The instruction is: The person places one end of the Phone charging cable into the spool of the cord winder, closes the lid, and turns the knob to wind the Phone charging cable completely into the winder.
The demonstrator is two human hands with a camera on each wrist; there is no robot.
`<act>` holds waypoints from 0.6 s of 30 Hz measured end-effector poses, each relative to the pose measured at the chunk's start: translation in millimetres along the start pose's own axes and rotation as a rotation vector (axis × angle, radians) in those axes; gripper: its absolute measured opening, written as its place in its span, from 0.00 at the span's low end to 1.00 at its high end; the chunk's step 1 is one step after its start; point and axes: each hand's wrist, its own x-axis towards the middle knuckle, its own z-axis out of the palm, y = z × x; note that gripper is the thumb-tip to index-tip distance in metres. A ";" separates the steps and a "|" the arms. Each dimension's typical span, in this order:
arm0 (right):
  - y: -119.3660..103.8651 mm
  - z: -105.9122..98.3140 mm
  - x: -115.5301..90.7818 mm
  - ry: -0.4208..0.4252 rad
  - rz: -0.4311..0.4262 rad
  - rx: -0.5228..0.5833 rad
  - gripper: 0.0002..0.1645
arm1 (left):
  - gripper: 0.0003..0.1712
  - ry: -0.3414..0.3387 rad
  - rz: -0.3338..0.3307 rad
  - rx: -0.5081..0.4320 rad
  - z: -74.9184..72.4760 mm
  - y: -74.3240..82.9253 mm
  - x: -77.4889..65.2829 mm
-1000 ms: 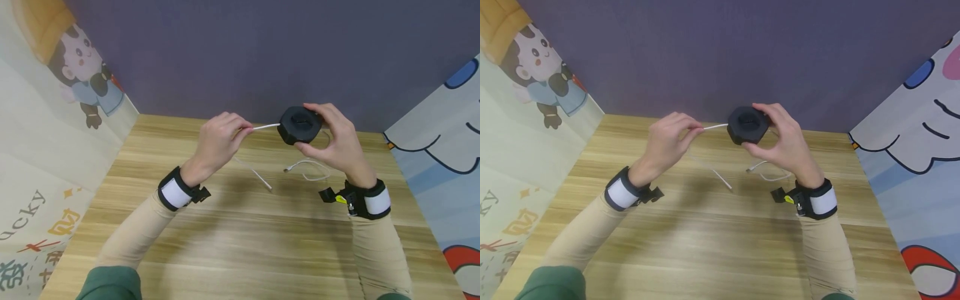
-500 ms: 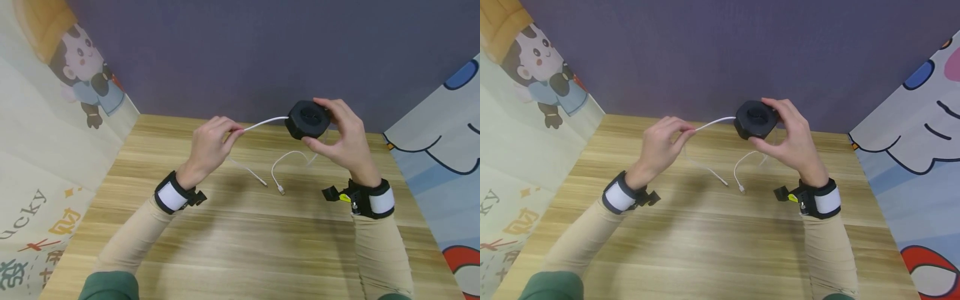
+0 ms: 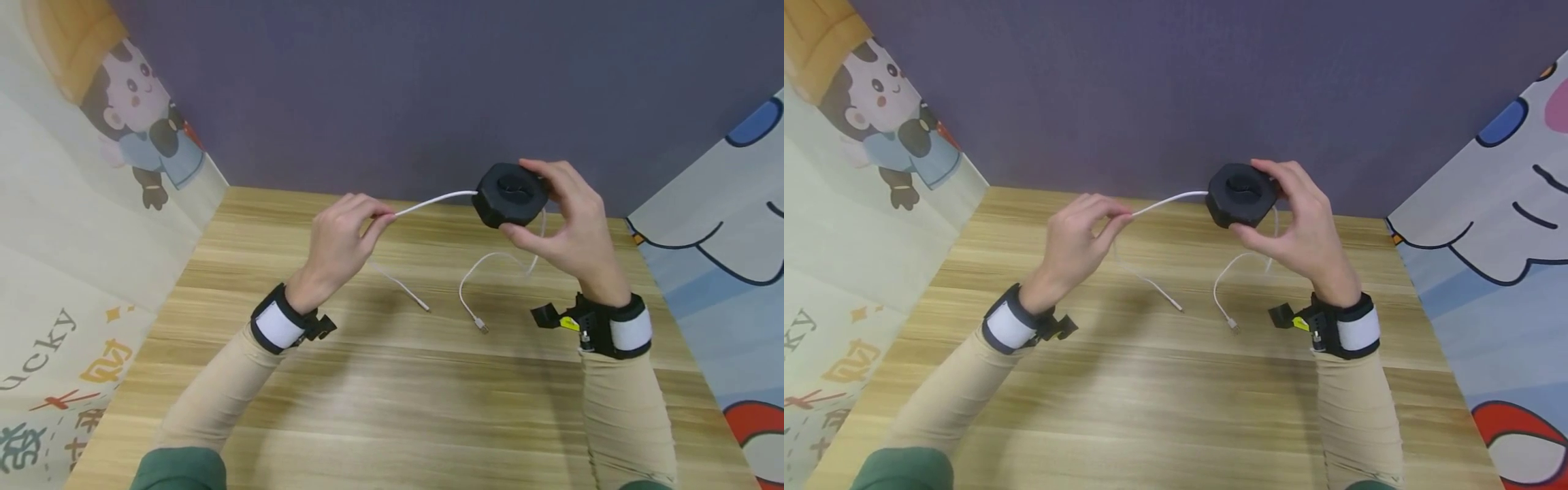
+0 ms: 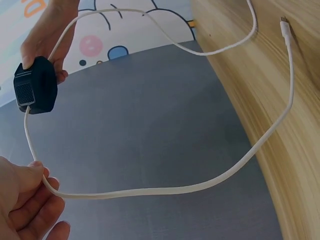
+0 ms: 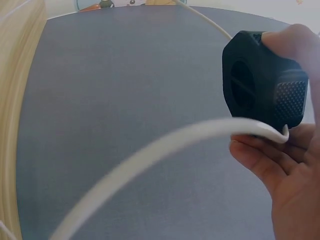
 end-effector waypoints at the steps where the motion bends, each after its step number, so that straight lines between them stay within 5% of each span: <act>1: 0.1 -0.8 -0.3 0.001 0.002 -0.003 0.55 | 0.04 0.000 -0.001 0.000 0.0 -0.2 0.0; 18: -1.1 -4.4 -1.2 0.002 0.008 0.018 0.54 | 0.05 -0.018 -0.032 -0.047 0.2 -8.1 -7.8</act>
